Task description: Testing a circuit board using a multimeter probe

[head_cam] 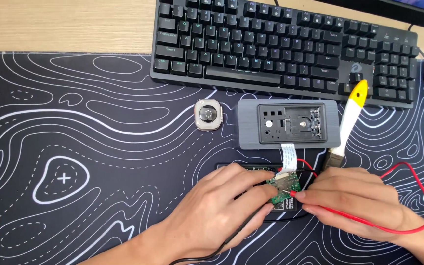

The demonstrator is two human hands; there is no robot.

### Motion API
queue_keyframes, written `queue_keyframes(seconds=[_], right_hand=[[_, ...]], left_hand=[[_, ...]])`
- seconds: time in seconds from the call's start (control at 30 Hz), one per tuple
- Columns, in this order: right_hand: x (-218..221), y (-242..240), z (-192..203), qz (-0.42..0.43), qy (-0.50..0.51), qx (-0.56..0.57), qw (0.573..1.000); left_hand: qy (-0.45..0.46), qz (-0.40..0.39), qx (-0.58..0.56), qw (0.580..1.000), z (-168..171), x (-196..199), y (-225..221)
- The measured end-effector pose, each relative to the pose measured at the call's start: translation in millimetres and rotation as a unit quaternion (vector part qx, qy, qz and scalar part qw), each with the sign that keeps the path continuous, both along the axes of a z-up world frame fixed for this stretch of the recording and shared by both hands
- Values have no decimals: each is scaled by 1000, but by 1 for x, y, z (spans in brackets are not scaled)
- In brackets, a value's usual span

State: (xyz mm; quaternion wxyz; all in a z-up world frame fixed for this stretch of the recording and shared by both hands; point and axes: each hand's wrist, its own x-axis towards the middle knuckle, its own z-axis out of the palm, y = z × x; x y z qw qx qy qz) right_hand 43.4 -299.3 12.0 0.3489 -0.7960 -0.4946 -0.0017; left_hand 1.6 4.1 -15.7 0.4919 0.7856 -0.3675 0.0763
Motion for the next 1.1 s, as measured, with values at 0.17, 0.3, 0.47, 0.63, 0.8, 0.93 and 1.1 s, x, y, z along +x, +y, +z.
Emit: queue_keyframes(seconds=[0.17, 0.3, 0.47, 0.63, 0.8, 0.93, 1.1], right_hand=[[1, -2, -2, -23, 6, 7, 1000], [0, -2, -5, 12, 4, 18, 1000], [-1, 2, -4, 13, 9, 21, 1000], [0, 3, -3, -1, 28, 18, 999], [1, 1, -8, 15, 20, 28, 999], [1, 2, -5, 8, 16, 29, 999], [1, 3, -4, 7, 26, 30, 999]], left_hand=[[1, 1, 1, 1000, -1, -1, -1], [-3, 2, 1, 1000, -1, -1, -1], [-6, 1, 1, 1000, -1, 0, -1], [-7, -1, 5, 1000, 2, 0, -1], [-1, 2, -1, 1000, 3, 0, -1], [-4, 0, 2, 1000, 5, 1, -1], [-2, -2, -4, 1000, 9, 2, -1]])
